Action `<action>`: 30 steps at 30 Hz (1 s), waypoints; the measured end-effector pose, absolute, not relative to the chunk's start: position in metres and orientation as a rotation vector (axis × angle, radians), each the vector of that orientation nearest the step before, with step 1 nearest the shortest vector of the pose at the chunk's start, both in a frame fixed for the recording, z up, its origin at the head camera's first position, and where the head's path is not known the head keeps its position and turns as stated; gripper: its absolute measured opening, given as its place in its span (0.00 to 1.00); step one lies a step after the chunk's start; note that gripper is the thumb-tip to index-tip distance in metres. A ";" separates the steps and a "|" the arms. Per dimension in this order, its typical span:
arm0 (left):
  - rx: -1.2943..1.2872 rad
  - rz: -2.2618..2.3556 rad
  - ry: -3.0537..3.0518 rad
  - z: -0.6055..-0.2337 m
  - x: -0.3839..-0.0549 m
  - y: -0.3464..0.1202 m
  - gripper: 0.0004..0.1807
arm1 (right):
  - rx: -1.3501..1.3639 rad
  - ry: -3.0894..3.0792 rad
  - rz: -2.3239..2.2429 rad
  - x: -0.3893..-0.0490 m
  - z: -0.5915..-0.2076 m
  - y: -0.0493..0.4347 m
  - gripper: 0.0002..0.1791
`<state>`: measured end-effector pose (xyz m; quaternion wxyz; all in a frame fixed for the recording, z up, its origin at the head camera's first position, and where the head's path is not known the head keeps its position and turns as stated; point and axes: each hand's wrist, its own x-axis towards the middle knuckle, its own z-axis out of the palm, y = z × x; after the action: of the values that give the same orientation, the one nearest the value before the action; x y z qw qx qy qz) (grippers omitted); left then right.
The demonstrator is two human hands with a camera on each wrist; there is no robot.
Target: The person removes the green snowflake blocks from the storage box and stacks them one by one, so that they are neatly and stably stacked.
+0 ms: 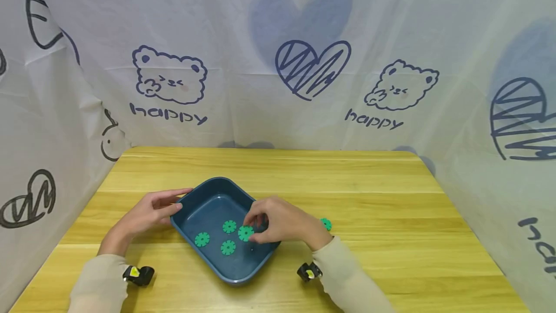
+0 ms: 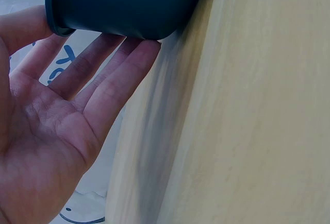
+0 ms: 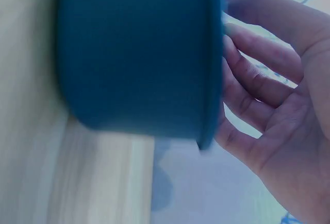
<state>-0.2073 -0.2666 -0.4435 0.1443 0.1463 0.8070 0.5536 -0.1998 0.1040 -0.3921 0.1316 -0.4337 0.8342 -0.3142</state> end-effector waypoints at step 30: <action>0.429 1.574 2.366 -0.445 -0.207 -0.267 0.29 | -0.976 2.747 -0.951 -0.209 -0.414 0.237 0.08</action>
<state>-0.2065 -0.2675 -0.4445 0.1335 0.1481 0.8159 0.5427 -0.2093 0.2371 -0.4144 0.0376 -0.3180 0.8953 -0.3098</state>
